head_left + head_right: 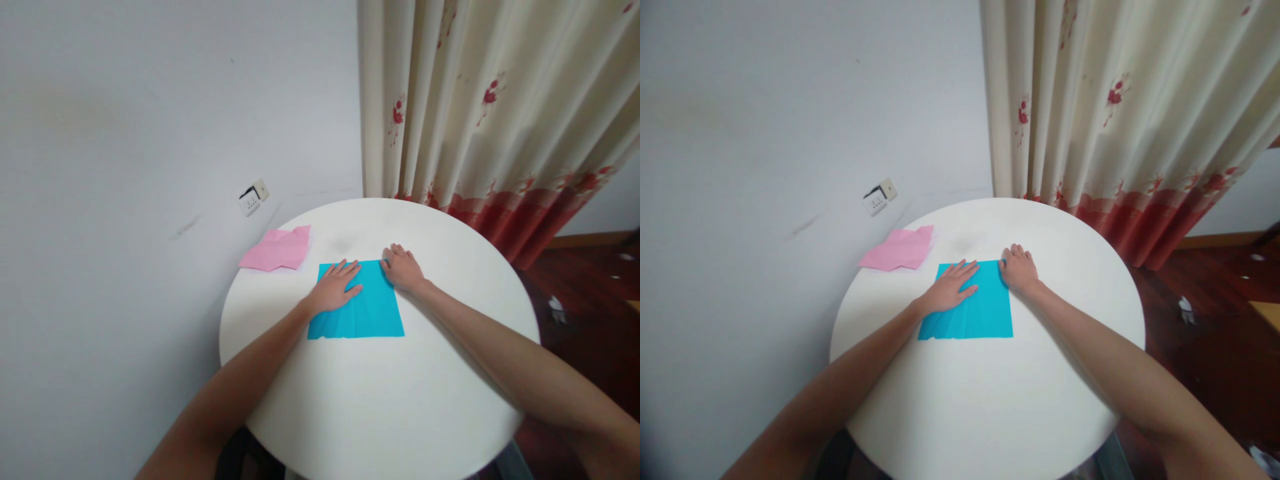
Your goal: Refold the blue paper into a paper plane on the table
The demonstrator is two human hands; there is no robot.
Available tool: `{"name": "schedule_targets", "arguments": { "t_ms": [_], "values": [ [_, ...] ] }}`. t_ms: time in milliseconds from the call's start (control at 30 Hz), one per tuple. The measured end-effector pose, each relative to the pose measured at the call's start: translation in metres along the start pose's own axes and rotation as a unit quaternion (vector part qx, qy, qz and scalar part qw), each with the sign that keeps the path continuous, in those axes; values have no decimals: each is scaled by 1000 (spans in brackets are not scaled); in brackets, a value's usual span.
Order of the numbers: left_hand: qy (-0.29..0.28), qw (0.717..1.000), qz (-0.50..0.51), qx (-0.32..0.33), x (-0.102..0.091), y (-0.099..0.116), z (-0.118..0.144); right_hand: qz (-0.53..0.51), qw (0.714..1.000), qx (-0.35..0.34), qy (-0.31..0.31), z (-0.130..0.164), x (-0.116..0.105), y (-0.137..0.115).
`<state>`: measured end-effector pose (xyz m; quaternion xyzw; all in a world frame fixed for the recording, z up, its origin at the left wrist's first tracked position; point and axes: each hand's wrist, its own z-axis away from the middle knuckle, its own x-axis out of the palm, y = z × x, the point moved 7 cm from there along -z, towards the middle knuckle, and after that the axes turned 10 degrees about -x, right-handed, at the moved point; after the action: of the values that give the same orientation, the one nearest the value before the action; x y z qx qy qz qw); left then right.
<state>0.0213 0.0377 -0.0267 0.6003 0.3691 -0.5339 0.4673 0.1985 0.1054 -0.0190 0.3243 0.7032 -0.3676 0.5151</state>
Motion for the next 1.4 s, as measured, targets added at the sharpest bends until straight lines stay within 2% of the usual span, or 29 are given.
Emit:
{"name": "schedule_targets", "arguments": {
  "t_ms": [333,567,700,867,1000,1167,1267,1400],
  "values": [
    [-7,1000,2,0,1,0,-1,-18,1000,-15,16,-1,-8,-4],
    [-9,1000,6,-3,2,0,0,-109,991,56,52,-6,-20,17],
    [-9,1000,9,-2,1,1,1,-116,991,65,26,-7,-19,24],
    [-7,1000,9,-2,1,1,1,-115,993,42,-1,-7,-13,18],
    [-7,1000,10,3,0,1,1,-92,996,12,-2,-7,-11,13],
    [-7,1000,12,2,1,0,0,-76,997,8,-5,-8,-7,17],
    [-1,1000,10,2,2,-1,-1,-84,996,11,5,-9,-5,19],
    [6,1000,5,2,3,-3,-1,-127,991,10,50,-8,-7,18]
  ]
}}
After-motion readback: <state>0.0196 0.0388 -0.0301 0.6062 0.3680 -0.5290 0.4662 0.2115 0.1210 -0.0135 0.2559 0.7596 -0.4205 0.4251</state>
